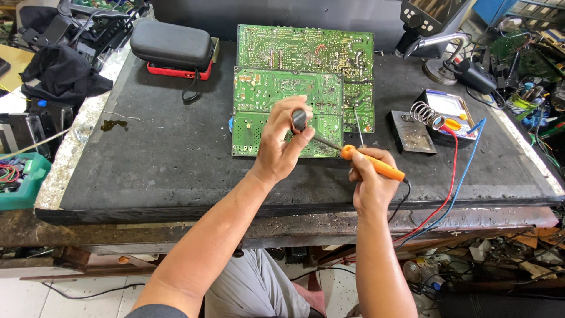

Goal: The person uses a soldering iron and a desoldering pump to work on a green circuit board. They repeatedly apply the soldering iron to various points on the board while holding the pump nearby, occasionally using the pump to remove solder.

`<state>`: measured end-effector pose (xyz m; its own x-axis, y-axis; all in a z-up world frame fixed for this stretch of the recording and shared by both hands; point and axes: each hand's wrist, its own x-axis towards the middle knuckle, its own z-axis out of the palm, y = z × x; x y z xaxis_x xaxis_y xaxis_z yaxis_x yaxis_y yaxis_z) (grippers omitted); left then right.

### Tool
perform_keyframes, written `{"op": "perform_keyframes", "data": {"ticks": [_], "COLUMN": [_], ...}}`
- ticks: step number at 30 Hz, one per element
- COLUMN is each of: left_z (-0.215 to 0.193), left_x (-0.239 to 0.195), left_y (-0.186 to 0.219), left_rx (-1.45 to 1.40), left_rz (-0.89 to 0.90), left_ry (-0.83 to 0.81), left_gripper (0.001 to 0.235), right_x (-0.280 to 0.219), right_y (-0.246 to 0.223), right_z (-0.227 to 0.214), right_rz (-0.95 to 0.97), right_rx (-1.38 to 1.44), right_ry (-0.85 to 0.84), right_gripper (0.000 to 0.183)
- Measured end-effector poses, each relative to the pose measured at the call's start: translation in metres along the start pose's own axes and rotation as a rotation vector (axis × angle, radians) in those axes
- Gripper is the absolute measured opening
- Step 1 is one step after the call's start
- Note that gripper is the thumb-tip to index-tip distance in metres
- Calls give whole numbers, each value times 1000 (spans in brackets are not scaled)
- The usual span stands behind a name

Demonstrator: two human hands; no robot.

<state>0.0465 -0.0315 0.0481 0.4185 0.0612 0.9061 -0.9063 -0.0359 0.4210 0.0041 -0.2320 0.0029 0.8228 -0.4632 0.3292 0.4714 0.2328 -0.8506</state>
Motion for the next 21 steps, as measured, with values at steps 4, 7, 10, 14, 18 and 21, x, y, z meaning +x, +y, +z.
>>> {"op": "perform_keyframes", "data": {"ticks": [4, 7, 10, 14, 18, 21], "left_z": [-4, -13, -23, -28, -27, -23], "left_x": [-9, -19, -17, -28, -27, -32], "left_y": [14, 20, 46, 51, 49, 38], "left_rx": [-158, -364, -633, -820, -801, -803], "left_rz": [-124, -287, -459, -718, -843, -843], "left_ry": [14, 84, 96, 81, 149, 230], "left_gripper": [21, 30, 44, 75, 62, 35], "right_x": [-6, -4, -1, -3, -2, -7], "right_y": [-5, 1, 6, 8, 4, 0], "right_z": [2, -1, -2, -4, -1, 0], "right_rz": [-61, -50, -43, -24, -50, -107], "right_rx": [27, 5, -16, -35, -26, 38], "right_ry": [42, 1, -21, -49, -23, 69], "right_gripper": [22, 27, 26, 28, 27, 24]}}
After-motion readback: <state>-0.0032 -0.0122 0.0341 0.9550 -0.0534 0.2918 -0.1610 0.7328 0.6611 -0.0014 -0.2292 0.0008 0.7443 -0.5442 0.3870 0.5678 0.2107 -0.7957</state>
